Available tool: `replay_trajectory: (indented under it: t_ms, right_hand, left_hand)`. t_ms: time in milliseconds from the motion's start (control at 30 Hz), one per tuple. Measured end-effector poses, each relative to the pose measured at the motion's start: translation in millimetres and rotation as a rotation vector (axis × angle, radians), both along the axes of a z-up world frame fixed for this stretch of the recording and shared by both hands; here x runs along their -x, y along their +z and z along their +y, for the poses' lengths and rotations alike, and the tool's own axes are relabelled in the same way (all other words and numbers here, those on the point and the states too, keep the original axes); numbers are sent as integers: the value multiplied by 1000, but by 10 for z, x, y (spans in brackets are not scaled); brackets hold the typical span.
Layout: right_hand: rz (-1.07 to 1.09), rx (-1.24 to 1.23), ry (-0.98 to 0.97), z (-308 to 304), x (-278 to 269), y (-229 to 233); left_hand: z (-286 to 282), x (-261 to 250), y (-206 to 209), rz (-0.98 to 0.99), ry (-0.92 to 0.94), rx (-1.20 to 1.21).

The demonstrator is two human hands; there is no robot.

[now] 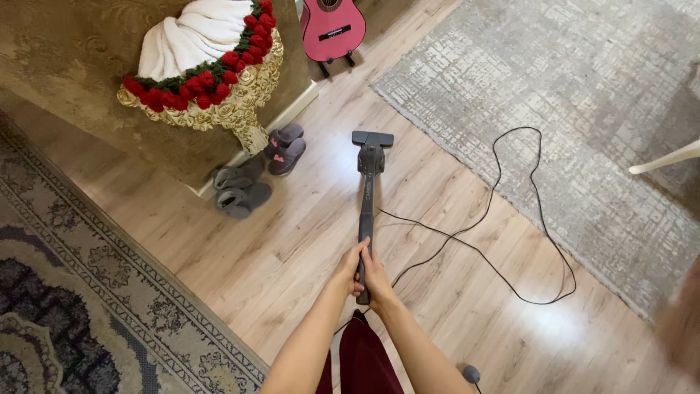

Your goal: Vacuuming a wooden floor and a rug in a hallway using a corded vacuum cleaner.

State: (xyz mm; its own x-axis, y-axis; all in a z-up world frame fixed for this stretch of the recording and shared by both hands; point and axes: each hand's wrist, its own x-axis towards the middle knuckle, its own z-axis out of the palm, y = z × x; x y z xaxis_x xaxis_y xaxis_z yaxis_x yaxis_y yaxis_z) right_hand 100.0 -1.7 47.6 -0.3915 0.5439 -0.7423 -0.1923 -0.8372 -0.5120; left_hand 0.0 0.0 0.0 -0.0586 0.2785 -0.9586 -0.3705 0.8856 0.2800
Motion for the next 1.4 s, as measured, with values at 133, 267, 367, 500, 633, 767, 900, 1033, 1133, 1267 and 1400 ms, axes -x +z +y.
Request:
replay_trajectory:
  t_ms: [133, 267, 367, 500, 633, 767, 900, 1033, 1133, 1267, 1400]
  right_hand:
    - [68, -4, -23, 123, 111, -83]
    - [75, -42, -21, 162, 287, 147]
    - [71, -40, -40, 101, 462, 221]
    - [85, -32, -83, -134, 748, 172]
    - [101, 30, -151, -457, 1051, -6]
    - [124, -19, -178, -856, 1358, 149]
    - [149, 11, -241, -1326, 1620, 41]
    - [86, -8, -260, -1849, 1838, 181]
    - [93, 21, -287, -2179, 1960, 257]
    - [53, 67, -282, -2504, 2063, 434]
    - [36, 72, -285, -2646, 2116, 449]
  left_hand:
    - [169, 114, -63, 24, 5, -16]
    - [241, 289, -46, -8, 14, -65]
    - [205, 447, 55, 2, 37, -108]
    - [-1, 725, 90, -4, 5, -72]
    - [-283, 1005, 256, 21, -60, -37]
    - [-614, 1291, 178, 50, -108, -70]
    - [-1055, 1542, 159, 65, -195, -32]
    - [-1548, 1749, 245, 48, -215, -36]
    - [-1876, 1871, 300, 45, -240, -2]
    - [-2221, 2013, 413, -18, -224, -11]
    - [-2356, 2065, 411, -42, -220, -21]
